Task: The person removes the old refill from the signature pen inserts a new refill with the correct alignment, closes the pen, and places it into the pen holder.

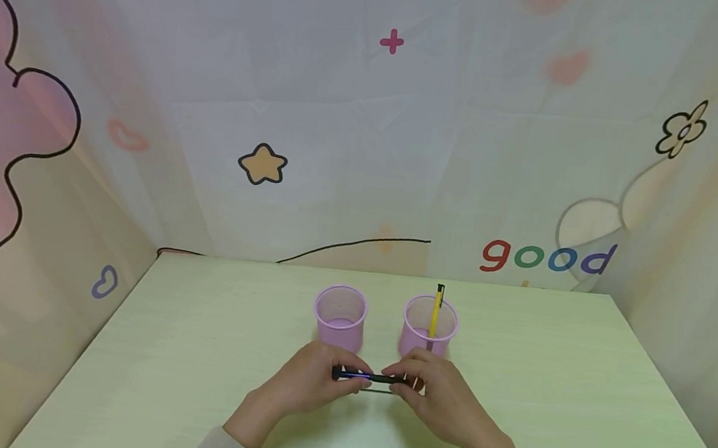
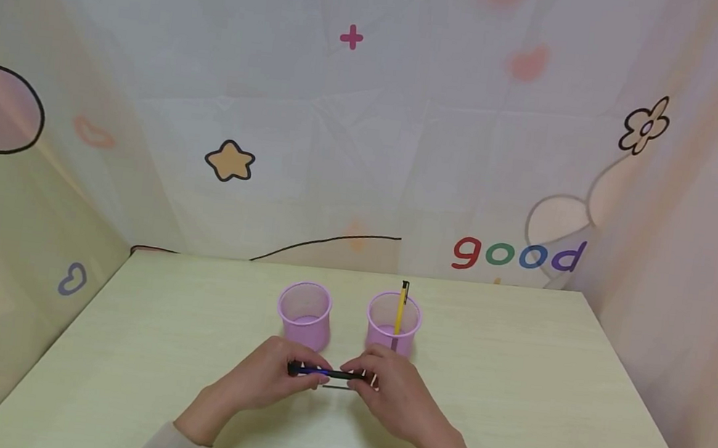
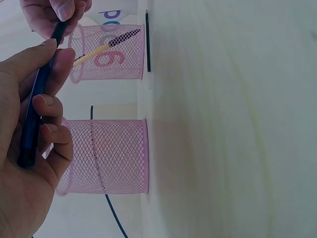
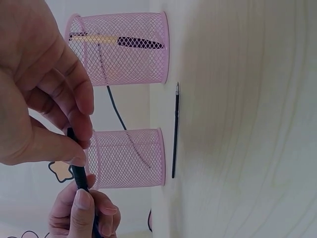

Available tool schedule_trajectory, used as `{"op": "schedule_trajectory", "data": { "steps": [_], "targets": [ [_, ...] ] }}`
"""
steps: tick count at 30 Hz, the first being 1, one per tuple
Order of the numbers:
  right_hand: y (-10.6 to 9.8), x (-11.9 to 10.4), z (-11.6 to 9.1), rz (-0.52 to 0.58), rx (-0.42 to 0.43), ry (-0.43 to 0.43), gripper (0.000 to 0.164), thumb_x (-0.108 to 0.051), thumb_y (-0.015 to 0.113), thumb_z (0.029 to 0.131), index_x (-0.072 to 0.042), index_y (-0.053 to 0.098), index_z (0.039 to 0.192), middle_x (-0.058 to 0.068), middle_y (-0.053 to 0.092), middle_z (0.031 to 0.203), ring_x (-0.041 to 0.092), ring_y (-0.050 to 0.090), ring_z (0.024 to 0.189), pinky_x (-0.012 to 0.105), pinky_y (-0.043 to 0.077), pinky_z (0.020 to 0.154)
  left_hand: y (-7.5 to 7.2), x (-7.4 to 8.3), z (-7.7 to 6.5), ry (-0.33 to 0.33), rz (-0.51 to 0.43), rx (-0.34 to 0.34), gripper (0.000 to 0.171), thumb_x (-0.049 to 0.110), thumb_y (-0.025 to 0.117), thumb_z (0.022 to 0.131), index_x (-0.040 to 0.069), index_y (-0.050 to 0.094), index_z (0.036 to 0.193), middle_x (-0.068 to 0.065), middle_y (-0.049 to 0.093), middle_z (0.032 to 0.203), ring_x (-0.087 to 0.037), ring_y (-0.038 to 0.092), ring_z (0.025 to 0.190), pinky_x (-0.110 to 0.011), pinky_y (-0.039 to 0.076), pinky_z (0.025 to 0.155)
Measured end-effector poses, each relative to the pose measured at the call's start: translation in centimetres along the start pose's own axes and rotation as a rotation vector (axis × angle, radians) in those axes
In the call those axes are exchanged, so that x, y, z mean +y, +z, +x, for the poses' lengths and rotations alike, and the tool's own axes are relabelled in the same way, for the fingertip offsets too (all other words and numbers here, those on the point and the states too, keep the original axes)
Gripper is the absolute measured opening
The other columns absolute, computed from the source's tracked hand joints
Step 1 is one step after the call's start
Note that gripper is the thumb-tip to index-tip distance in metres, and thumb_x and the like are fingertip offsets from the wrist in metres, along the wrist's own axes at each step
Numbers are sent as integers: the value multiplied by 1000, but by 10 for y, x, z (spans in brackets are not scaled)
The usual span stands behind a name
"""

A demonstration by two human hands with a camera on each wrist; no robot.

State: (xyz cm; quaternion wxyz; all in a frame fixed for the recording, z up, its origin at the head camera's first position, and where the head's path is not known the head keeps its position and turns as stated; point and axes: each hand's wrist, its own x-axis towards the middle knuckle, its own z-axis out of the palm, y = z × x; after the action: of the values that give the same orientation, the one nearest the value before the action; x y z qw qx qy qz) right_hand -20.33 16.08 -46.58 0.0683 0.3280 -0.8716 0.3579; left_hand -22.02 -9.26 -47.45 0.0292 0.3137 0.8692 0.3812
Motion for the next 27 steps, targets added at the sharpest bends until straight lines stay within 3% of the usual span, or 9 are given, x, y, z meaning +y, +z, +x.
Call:
{"op": "schedule_trajectory", "data": {
  "steps": [27],
  "targets": [
    [0, 1, -2, 54, -21, 46, 15, -11, 74, 95, -18, 79, 107, -10, 69, 87, -3, 55, 73, 20, 50, 64, 1, -3, 0, -9, -6, 0, 11, 32, 76, 96, 25, 81, 104, 19, 73, 86, 4, 59, 71, -19, 51, 67]
  ]
}}
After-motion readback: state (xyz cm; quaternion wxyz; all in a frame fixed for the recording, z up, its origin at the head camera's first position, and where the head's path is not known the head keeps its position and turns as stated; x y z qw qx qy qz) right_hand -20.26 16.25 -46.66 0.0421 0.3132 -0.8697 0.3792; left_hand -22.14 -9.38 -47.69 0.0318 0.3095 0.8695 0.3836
